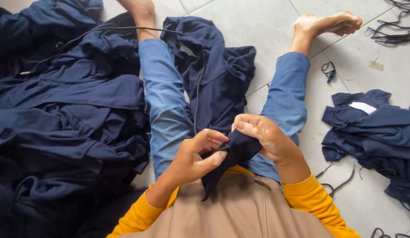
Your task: The person sits on the tiled floor and handles navy blue hoodies, pulling at the drawstring casings and using a pair of nippers to trim loose threads from the garments.
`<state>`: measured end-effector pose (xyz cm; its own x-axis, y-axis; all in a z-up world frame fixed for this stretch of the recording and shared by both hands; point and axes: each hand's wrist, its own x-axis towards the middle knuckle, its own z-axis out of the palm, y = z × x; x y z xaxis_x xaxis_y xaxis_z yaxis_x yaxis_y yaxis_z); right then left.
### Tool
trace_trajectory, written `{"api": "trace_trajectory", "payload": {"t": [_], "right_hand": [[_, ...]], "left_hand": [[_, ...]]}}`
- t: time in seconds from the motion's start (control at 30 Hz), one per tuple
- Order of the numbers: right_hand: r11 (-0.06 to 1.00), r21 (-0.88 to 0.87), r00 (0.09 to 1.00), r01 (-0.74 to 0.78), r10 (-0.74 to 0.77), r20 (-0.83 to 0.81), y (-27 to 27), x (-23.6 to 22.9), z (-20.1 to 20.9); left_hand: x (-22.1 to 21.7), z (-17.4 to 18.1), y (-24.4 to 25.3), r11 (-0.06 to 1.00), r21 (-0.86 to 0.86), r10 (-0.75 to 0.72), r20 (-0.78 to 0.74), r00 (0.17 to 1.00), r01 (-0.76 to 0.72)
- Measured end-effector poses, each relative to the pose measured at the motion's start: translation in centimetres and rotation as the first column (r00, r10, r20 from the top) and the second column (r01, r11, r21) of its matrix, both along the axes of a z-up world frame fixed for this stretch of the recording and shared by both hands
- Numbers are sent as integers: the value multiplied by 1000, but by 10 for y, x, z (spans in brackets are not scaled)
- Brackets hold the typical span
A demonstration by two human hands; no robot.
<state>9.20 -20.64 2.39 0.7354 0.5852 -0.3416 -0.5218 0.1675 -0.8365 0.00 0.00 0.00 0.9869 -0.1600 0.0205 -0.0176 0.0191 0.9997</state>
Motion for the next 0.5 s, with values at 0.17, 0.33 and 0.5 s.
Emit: {"api": "trace_trajectory", "payload": {"t": [0.17,0.33,0.5], "right_hand": [[991,-133,988,-8,29,154,-4,-8,-1],[901,-434,845,-11,240,478,-8,-27,13],[797,-572,650,194,332,683,-12,-43,-12]], "left_hand": [[-15,-18,-6,974,142,181,-24,983,-176],[-18,-19,-16,953,157,244,109,964,-259],[-16,-29,-18,903,267,258,292,921,-337]]}}
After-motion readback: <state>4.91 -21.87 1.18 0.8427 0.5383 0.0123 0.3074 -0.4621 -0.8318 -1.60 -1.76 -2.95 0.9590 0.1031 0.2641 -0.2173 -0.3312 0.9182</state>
